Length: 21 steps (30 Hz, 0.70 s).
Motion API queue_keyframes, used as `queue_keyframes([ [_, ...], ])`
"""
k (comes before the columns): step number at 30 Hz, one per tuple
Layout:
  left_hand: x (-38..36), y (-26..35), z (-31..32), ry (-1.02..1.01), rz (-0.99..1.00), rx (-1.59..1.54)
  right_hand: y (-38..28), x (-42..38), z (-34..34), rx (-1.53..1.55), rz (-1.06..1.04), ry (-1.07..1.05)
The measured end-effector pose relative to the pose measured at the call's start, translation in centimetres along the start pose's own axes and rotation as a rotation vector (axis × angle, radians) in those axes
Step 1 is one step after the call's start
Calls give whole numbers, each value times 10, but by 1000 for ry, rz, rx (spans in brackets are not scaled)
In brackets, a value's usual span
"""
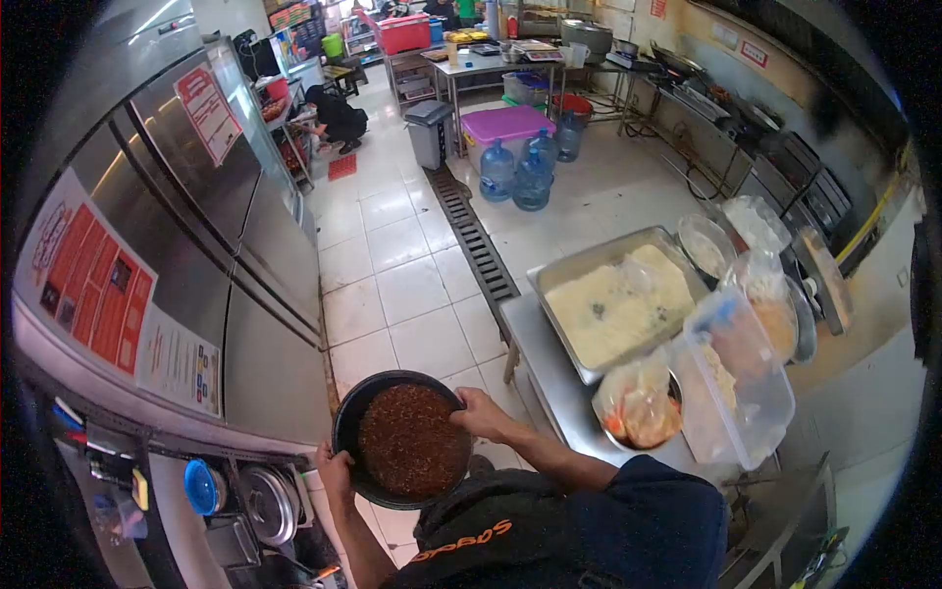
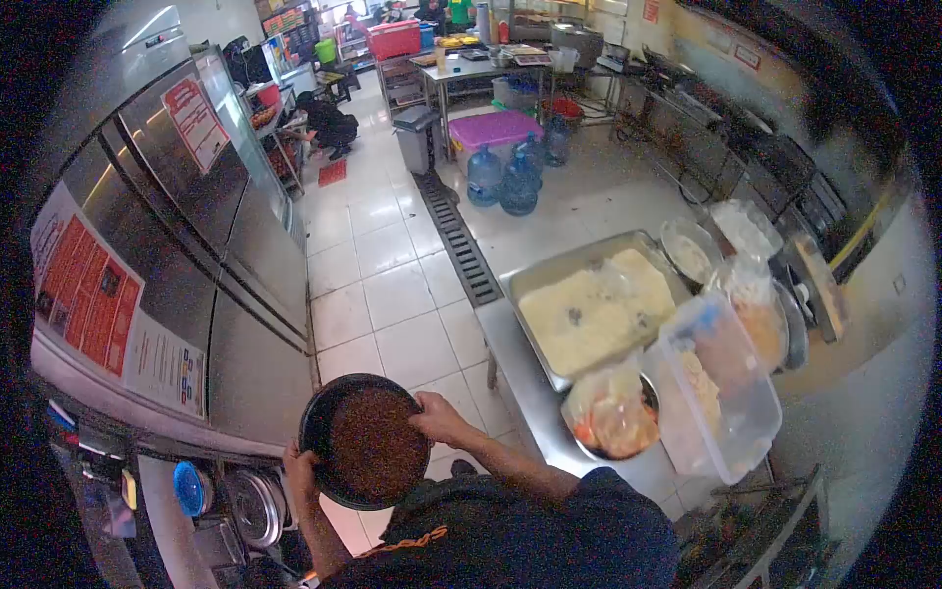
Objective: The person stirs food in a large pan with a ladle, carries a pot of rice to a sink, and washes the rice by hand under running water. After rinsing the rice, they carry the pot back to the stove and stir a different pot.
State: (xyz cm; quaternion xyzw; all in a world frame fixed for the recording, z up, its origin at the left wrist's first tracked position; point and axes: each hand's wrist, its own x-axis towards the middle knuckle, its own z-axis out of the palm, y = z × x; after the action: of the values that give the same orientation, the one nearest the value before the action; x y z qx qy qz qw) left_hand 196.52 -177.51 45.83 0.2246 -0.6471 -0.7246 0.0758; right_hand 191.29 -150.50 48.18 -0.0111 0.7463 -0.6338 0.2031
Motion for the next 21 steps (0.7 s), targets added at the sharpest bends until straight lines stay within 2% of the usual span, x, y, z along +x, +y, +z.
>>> queue_keyframes([
  [4, 93, 3, 11, 125, -22, 90, -13, 91, -8, -19, -3, -32],
  [8, 196, 21, 51, -5, 35, 79, -11, 195, -25, -130, -50, 14],
  [10, 246, 41, 83, 38, 77, 352, -32, 245, -45, -181, -60, 57],
  [11, 278, 45, 96, 37, 82, 354, -41, 272, -56, -178, -63, 59],
  [13, 347, 44, 125, -47, 91, 325, -48, 323, -76, 88, 113, 34],
  [14, 377, 51, 145, -89, 116, 373, -26, 359, -86, 64, 49, 96],
  [15, 410, 62, 167, -133, 144, 425, -38, 377, -104, 96, 48, 91],
  [17, 478, 68, 217, -246, 125, 371, -43, 416, -134, 260, 128, 200],
  [18, 504, 74, 247, -380, 121, 310, -86, 412, -150, 277, 198, 312],
  [19, 537, 82, 278, -516, 121, 247, -74, 435, -167, 252, 253, 379],
  [21, 607, 76, 341, -599, 63, 271, -81, 465, -204, 469, 299, 485],
])
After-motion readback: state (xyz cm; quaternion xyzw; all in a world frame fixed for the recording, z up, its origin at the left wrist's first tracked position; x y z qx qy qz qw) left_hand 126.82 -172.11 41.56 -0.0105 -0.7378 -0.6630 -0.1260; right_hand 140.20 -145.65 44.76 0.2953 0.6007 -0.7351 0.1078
